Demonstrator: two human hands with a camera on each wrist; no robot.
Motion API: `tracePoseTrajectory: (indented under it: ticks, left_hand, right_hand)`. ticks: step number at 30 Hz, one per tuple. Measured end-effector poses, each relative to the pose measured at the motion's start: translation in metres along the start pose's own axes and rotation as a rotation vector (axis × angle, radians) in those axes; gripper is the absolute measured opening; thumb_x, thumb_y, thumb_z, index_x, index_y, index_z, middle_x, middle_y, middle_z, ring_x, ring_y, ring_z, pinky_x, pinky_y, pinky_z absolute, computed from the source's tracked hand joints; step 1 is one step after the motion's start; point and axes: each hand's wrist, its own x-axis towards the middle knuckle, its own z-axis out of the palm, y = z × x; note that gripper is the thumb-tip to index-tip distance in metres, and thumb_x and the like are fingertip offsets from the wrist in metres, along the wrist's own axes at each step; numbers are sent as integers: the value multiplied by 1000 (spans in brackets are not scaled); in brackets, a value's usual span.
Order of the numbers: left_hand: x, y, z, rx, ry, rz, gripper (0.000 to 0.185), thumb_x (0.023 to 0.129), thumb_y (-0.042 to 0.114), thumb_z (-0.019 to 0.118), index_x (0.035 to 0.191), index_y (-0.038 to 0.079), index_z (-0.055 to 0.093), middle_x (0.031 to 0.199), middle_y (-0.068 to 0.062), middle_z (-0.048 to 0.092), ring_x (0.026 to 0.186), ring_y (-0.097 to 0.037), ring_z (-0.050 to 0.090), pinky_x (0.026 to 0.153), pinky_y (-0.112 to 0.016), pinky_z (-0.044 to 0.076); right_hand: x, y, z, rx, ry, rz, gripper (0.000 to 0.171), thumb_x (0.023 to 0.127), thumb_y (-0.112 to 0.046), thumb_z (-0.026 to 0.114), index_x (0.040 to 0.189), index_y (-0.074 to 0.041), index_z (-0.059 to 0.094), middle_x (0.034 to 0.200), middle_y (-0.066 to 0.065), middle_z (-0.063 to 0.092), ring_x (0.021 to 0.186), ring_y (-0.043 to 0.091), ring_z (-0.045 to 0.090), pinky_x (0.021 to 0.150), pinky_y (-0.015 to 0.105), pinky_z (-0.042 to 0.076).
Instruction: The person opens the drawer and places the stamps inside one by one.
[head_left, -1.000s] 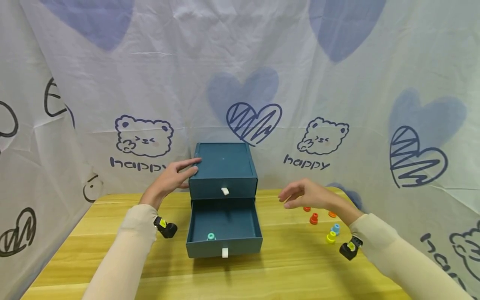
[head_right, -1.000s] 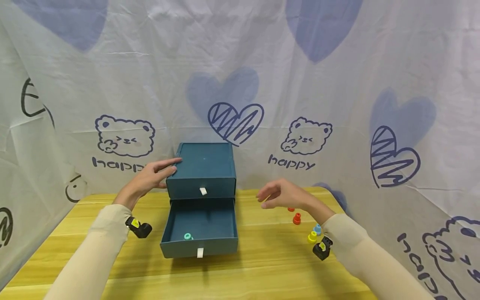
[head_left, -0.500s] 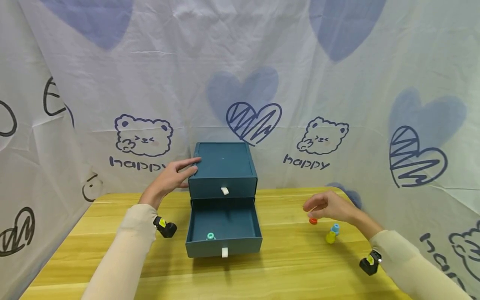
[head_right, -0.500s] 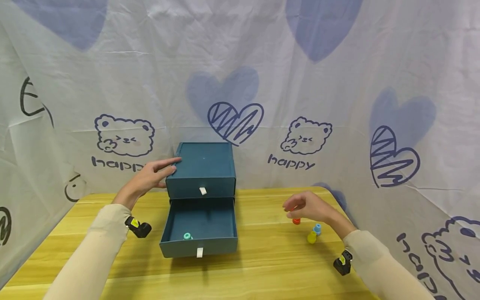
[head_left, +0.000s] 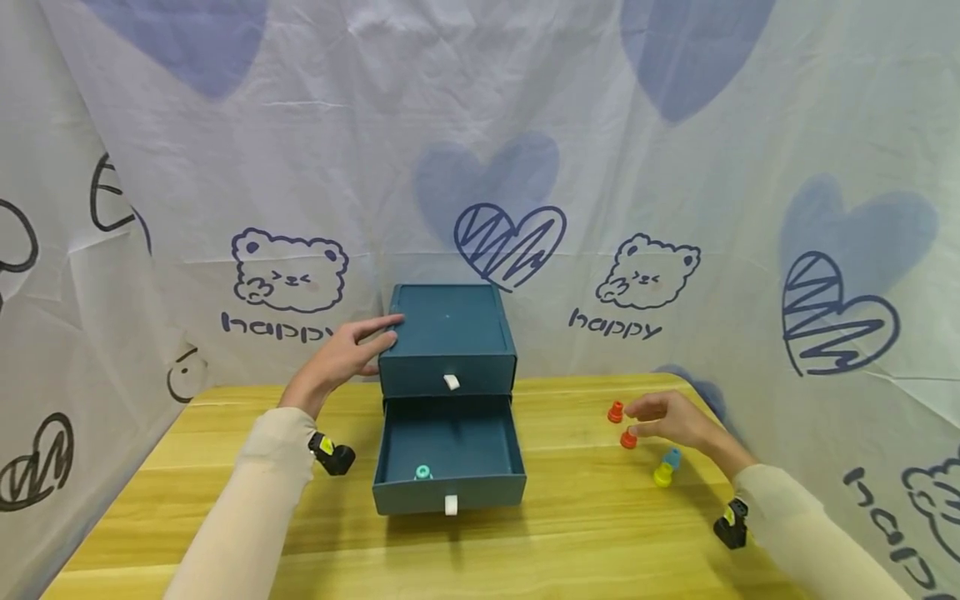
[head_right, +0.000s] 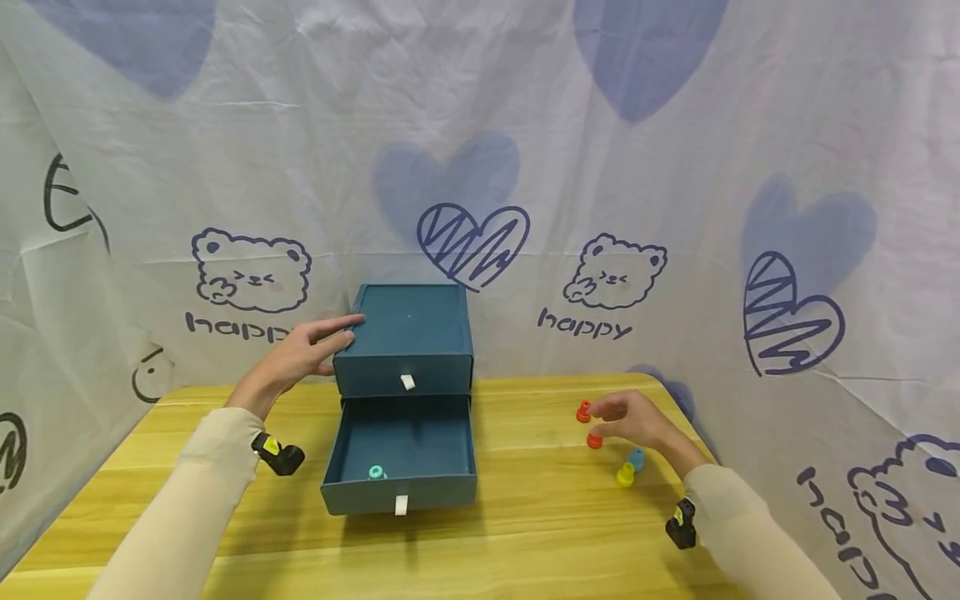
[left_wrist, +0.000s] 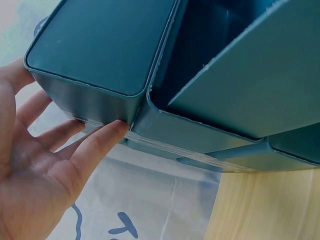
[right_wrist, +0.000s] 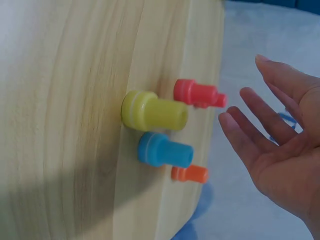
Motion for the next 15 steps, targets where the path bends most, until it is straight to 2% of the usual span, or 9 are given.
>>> tracePoseTrajectory:
  ticks: [3,9,15]
  left_hand:
    - [0,0,0,-2,-6,-2,57,109,38,52,160,16,40,172,-19,21,154,-47,30,110,-65,46]
    - [0,0,1,-1,5,-1,56,109,37,52,159,15,41,171,-20,22,153,-47,31,110,-65,47]
    - [1,-1,1,0,0,6,56,109,37,52,160,15,40,171,-20,22,154,-47,30,110,-66,46]
  right_hand:
    - [2,10,1,14,-25,10,38,92,-9,77,123,12,67,121,32,70,109,44,71,81,23,62]
    - [7,21,3,60,-122,48,50,93,-8,75,133,17,57,130,41,61,114,50,68,81,40,66]
    - [13,26,6,21,-136,76,45,92,-4,76,128,17,60,129,41,62,113,50,68,80,41,66]
